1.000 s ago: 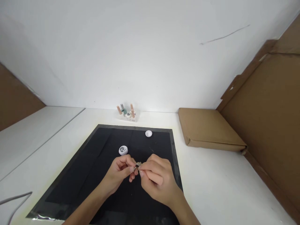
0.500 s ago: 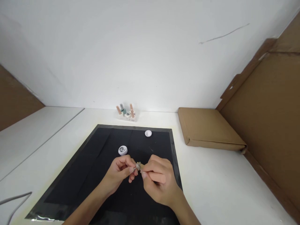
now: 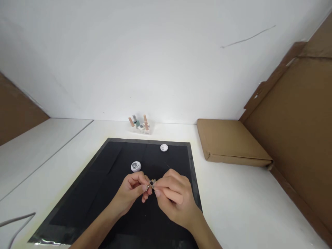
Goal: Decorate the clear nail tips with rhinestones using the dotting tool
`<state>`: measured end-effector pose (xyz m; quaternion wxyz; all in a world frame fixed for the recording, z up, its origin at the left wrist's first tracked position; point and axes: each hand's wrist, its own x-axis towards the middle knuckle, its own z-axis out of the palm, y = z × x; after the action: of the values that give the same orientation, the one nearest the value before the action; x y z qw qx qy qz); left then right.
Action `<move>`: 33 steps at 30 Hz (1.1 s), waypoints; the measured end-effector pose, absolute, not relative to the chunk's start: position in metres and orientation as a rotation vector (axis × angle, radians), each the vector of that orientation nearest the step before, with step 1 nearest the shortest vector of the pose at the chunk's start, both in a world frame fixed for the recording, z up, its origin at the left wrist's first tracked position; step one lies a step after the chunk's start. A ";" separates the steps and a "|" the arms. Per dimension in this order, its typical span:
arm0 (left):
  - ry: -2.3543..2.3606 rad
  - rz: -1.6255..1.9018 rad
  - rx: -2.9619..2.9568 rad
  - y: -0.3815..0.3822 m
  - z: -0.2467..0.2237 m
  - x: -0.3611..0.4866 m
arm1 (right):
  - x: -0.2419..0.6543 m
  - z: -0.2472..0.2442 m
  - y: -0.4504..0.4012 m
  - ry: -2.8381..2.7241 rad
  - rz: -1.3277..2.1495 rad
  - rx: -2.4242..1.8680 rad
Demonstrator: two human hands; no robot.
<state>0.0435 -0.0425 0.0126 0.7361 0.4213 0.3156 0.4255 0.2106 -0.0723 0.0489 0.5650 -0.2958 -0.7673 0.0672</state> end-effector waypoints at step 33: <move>0.634 0.919 0.939 -0.043 0.014 0.041 | 0.211 0.052 -0.073 -1.755 0.269 -0.678</move>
<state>0.0413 -0.0427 0.0136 0.7454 0.4290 0.2897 0.4200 0.2107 -0.0734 0.0517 0.5816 -0.2901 -0.7512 0.1153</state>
